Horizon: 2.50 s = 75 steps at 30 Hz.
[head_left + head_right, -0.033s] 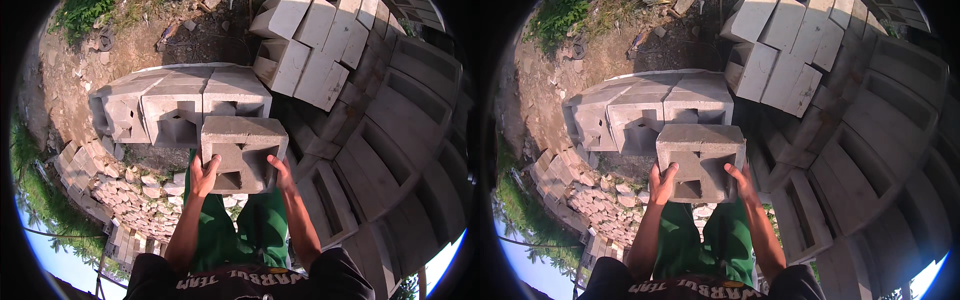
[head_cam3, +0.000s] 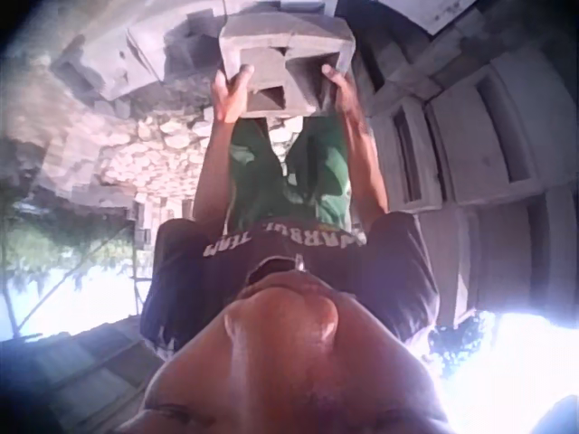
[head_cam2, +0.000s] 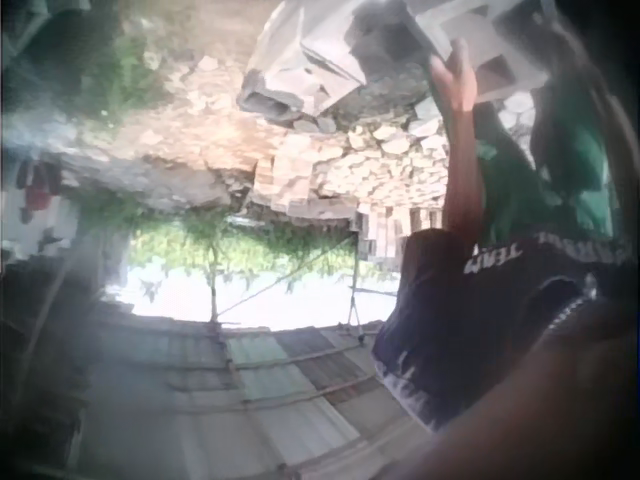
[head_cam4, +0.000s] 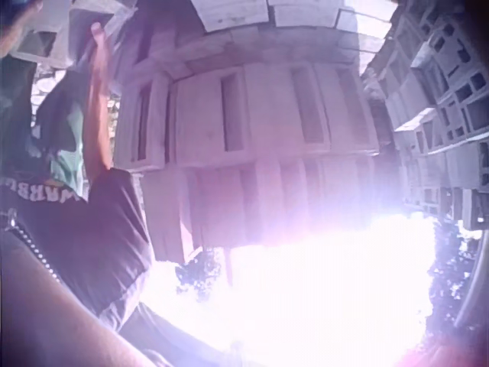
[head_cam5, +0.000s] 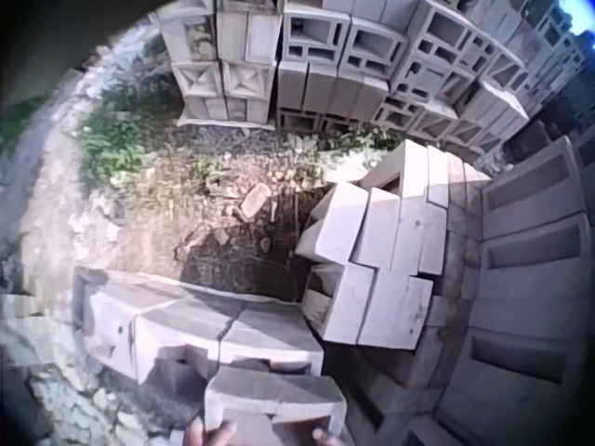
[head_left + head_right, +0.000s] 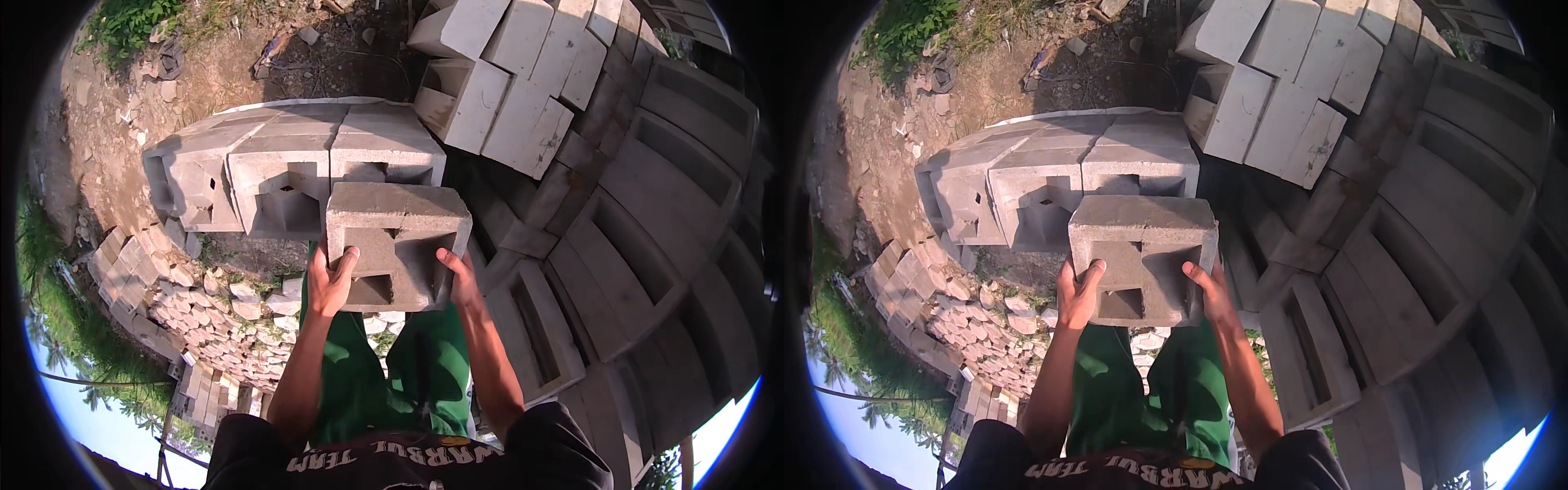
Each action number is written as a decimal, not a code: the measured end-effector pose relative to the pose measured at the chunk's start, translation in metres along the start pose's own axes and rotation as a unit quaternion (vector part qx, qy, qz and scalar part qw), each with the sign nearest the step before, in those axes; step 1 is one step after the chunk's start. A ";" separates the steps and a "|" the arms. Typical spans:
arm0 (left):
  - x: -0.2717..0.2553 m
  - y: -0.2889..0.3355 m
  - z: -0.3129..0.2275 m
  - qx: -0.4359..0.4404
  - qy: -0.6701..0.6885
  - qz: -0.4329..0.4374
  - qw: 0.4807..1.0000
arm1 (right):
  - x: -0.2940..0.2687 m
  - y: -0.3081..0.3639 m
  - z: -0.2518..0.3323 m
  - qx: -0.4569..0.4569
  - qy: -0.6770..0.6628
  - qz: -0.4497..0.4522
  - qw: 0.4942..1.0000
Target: The person stacks several concrete bricks one by one on top of an existing pile of bricks outdoors.
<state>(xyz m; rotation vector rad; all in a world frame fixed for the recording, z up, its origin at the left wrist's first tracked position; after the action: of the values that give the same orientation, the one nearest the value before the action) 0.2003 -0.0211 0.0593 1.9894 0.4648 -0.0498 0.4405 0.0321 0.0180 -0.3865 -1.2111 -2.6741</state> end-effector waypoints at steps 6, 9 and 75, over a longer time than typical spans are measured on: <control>-0.003 -0.028 -0.013 -0.004 0.022 -0.001 1.000 | 0.010 -0.031 -0.001 -0.035 0.001 -0.051 0.998; -0.003 -0.039 -0.016 -0.019 0.004 0.014 1.000 | 0.020 -0.038 0.007 -0.042 -0.012 -0.056 0.997; 0.006 -0.043 -0.033 0.033 0.010 -0.041 0.999 | 0.015 -0.067 0.027 -0.119 0.075 0.014 0.990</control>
<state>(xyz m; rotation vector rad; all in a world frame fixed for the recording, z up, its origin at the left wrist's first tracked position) 0.1854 0.0260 0.0359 2.0361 0.5639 -0.0982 0.4132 0.0955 -0.0077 -0.2289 -0.8410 -2.7735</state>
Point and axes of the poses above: each hand's wrist, its own y-axis away from the middle knuckle, its own x-axis out of the palm, z = x × y, the point moved 8 cm from there along -y, towards the middle knuckle, and after that the axes turned 13 degrees about -x, right-handed, at the moved point
